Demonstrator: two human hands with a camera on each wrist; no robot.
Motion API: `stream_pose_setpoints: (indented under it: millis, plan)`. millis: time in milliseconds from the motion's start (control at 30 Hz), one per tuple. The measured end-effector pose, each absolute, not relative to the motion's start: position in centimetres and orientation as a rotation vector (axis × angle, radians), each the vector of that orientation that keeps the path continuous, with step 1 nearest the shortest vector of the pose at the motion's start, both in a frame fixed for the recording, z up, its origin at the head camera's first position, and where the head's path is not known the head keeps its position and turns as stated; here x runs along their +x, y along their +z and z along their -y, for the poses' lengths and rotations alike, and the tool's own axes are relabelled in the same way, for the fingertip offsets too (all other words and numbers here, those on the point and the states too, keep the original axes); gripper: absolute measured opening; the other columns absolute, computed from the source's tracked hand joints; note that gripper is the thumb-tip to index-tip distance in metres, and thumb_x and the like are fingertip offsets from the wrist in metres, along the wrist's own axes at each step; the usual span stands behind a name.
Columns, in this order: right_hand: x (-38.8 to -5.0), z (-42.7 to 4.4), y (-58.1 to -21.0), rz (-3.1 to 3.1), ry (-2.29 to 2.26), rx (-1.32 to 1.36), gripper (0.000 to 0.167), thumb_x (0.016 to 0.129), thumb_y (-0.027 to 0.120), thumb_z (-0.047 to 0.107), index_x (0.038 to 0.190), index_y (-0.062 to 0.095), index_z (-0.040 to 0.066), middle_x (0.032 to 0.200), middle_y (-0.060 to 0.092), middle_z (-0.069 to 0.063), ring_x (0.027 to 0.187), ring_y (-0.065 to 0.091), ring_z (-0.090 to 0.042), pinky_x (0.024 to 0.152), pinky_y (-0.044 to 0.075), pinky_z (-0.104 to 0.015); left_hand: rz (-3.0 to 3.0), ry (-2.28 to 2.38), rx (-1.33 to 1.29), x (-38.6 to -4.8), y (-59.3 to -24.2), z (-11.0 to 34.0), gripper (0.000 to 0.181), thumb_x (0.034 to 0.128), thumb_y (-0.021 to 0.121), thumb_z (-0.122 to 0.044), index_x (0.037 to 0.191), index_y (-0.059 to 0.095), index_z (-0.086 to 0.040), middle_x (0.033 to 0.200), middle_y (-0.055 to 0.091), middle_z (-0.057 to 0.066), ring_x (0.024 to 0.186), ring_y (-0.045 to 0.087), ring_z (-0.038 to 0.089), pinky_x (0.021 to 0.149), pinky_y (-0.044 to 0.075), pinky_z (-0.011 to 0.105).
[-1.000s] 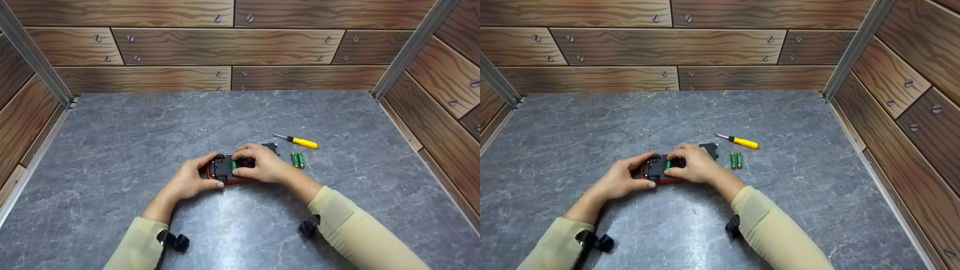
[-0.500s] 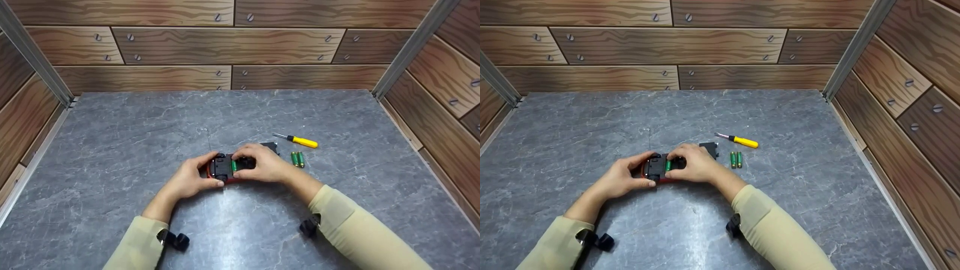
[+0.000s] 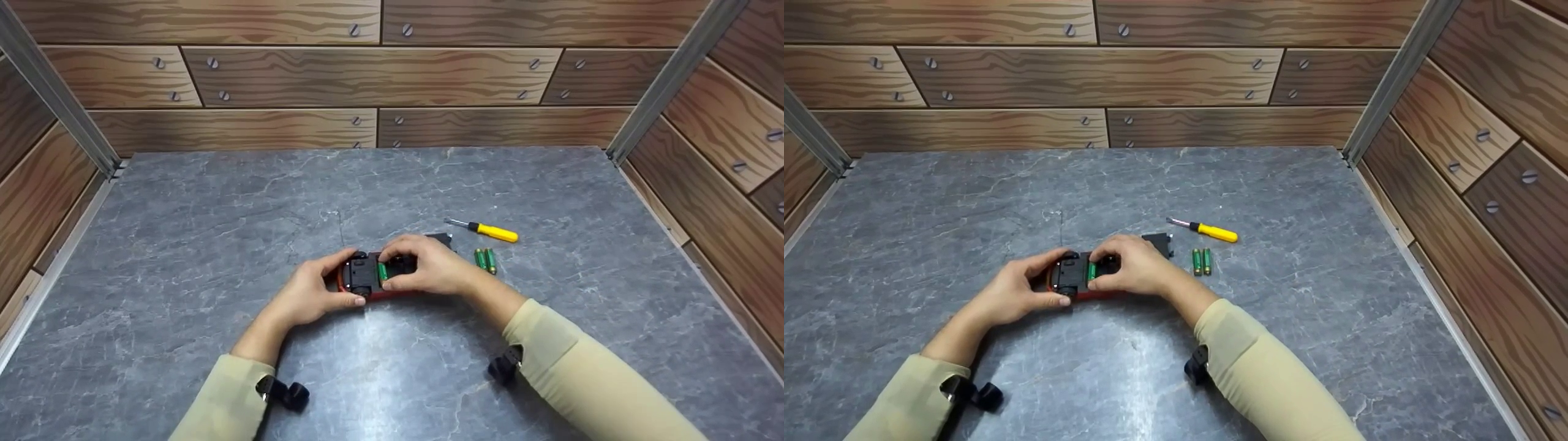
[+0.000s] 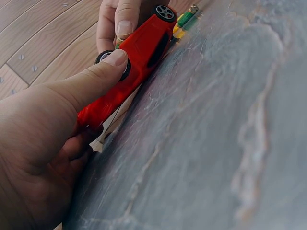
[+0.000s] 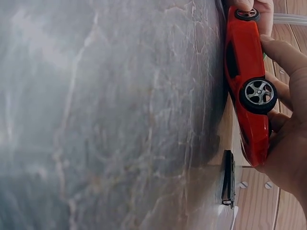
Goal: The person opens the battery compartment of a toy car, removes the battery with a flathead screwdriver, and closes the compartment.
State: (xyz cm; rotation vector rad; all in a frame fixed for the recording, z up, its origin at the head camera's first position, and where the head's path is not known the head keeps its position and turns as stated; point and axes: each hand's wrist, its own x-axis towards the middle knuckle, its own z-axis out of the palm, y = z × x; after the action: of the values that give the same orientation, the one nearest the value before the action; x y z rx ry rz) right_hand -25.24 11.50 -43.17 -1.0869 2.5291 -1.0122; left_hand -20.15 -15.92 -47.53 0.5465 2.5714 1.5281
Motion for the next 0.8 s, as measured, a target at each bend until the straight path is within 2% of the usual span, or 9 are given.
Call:
stream_pose_setpoints:
  millis: [233,800]
  plan:
    - [-25.18,-11.56,-43.36,-2.541,-1.042,-1.094,0.044,0.086,0.088,0.034,0.123,0.075,0.015,0.132,0.070,0.000,0.126,0.060,-0.023,0.113,0.045,-0.046,-2.584,1.523,0.575,-20.27,-47.73,15.94,0.093,0.0787,0.096,-0.034,0.157,0.052,-0.008,0.152,0.059,0.014,0.138,0.056,0.032,0.121,0.037,0.053]
    - [-24.94,-12.07,-43.28,-2.506,-1.220,-1.026,0.044,0.085,0.091,0.029,0.124,0.074,0.018,0.129,0.071,0.004,0.121,0.063,-0.020,0.110,0.047,-0.045,-2.567,1.547,0.563,-20.32,-47.74,16.03,0.093,0.0779,0.097,-0.030,0.156,0.053,-0.007,0.152,0.059,0.014,0.138,0.056,0.029,0.121,0.037,0.050]
